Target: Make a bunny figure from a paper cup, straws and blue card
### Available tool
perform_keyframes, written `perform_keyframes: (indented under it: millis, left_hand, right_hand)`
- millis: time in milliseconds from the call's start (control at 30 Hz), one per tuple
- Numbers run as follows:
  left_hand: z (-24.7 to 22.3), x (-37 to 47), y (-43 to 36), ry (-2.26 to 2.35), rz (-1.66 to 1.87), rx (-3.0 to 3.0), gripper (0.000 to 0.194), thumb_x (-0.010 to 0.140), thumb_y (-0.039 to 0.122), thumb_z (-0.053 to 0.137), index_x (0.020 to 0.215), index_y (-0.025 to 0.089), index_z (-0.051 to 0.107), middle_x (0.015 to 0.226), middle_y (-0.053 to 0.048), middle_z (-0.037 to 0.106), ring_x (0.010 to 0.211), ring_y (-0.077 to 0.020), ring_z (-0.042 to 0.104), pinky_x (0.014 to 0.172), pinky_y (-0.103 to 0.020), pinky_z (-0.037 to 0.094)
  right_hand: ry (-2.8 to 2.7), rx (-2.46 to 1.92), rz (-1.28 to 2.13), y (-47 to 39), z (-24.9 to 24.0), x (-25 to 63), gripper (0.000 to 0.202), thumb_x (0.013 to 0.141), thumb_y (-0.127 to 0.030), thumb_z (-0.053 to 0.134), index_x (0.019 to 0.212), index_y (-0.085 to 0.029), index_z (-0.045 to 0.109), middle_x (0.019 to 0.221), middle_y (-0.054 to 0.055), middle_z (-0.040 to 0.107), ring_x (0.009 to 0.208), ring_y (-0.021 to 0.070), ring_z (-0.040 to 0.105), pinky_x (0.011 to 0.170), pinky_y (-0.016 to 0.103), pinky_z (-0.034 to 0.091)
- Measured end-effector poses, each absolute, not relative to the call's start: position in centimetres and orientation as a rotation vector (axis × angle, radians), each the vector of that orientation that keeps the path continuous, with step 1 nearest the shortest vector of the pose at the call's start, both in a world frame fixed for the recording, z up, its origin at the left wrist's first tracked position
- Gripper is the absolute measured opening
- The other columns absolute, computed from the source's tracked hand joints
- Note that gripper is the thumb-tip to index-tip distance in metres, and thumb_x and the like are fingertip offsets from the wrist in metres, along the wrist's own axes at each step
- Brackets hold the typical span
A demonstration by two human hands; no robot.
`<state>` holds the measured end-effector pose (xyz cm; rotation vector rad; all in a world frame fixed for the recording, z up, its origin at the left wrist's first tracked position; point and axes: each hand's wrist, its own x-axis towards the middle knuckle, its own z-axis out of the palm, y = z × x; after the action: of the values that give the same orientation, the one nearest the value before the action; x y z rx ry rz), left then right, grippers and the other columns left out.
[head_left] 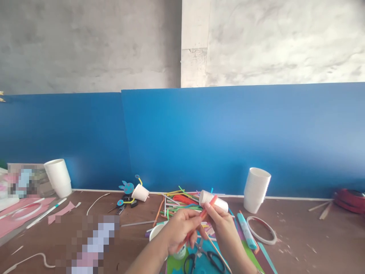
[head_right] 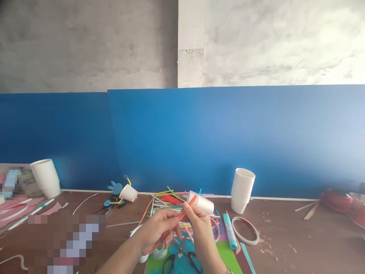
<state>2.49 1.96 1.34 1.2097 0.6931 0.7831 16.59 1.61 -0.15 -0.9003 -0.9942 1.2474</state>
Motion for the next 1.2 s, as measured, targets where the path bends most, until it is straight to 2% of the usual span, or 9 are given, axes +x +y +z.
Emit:
perform_keyframes:
  millis: [267,367,433,533,700,800,900,1100,1200]
  left_hand:
    - [0.0,2.0,1.0,0.590,0.756,1.033,0.030,0.078,0.039,0.066,0.082,0.009,0.063,0.067,-0.005,0.066,0.032,0.0009,0.029,0.034,-0.018,0.011]
    - [0.0,1.6,0.8,0.562,0.714,0.992,0.029,0.075,0.034,0.069,0.089,0.009,0.066,0.073,-0.007,0.067,0.041,-0.0035,0.049,0.039,-0.016,0.030]
    - [0.0,1.3,0.7,0.525,0.654,0.952,0.035,0.069,0.025,0.074,0.100,0.011,0.065,0.086,-0.011,0.069,0.065,-0.0132,0.066,0.059,-0.021,0.046]
    - [-0.5,1.3,0.7,0.515,0.651,0.894,0.042,0.068,0.025,0.075,0.106,0.013,0.063,0.099,-0.012,0.068,0.089,-0.0225,0.067,0.076,-0.031,0.049]
    - [-2.0,2.4,0.9,0.649,0.777,0.852,0.042,0.076,0.052,0.063,0.089,0.013,0.058,0.067,-0.003,0.061,0.055,-0.0124,0.057,0.054,-0.025,0.046]
    - [-2.3,3.1,0.7,0.648,0.732,0.830,0.046,0.066,0.055,0.071,0.084,0.017,0.052,0.055,0.007,0.048,0.039,-0.0034,0.035,0.036,-0.015,0.019]
    - [-2.4,3.6,0.5,0.657,0.709,0.821,0.052,0.061,0.060,0.072,0.085,0.019,0.049,0.050,0.011,0.040,0.036,-0.0009,0.017,0.037,-0.017,0.004]
    - [-2.1,3.1,0.8,0.816,0.814,1.053,0.055,0.064,0.063,0.066,0.086,0.014,0.060,0.066,-0.002,0.061,0.057,-0.0128,0.054,0.053,-0.024,0.038]
    - [-1.3,2.4,1.1,0.993,0.907,1.232,0.048,0.066,0.061,0.066,0.075,0.014,0.062,0.059,0.003,0.051,0.054,-0.0102,0.046,0.053,-0.023,0.033]
  right_hand:
    - [-0.801,-0.838,1.409,2.3,-0.8,16.7,0.030,0.064,-0.043,0.079,0.065,-0.014,0.070,0.050,-0.001,0.059,0.048,0.0108,0.049,0.051,0.022,0.039]
    - [-0.874,-0.897,1.354,2.6,-1.1,17.1,0.032,0.068,-0.046,0.075,0.065,-0.015,0.068,0.048,-0.003,0.055,0.046,0.0104,0.047,0.049,0.023,0.036]
    - [-0.977,-0.971,1.290,2.7,-1.1,17.4,0.035,0.070,-0.049,0.073,0.061,-0.016,0.066,0.048,-0.003,0.052,0.046,0.0102,0.045,0.047,0.023,0.033]
    - [-1.138,-1.056,1.207,2.6,-0.9,17.5,0.040,0.069,-0.051,0.072,0.054,-0.015,0.062,0.048,-0.002,0.052,0.048,0.0094,0.041,0.048,0.023,0.031]
    - [-1.234,-1.043,1.349,2.3,-0.4,16.8,0.043,0.060,-0.054,0.076,0.051,-0.014,0.062,0.047,-0.004,0.045,0.048,0.0083,0.035,0.049,0.023,0.028]
    - [-1.184,-1.011,1.429,2.2,-0.5,16.7,0.044,0.064,-0.055,0.074,0.054,-0.015,0.061,0.045,-0.007,0.039,0.046,0.0068,0.030,0.047,0.023,0.024]
    - [-1.105,-0.982,1.452,2.1,-0.8,16.9,0.040,0.069,-0.052,0.072,0.058,-0.015,0.061,0.046,-0.007,0.041,0.045,0.0065,0.030,0.046,0.022,0.023]
    - [-1.130,-1.023,1.397,2.3,-0.9,17.4,0.035,0.069,-0.048,0.074,0.062,-0.015,0.065,0.049,-0.004,0.049,0.047,0.0087,0.038,0.048,0.022,0.029]
    - [-1.161,-1.071,1.327,2.5,-0.9,17.5,0.035,0.067,-0.048,0.074,0.066,-0.014,0.069,0.054,-0.001,0.056,0.052,0.0104,0.044,0.051,0.022,0.032]
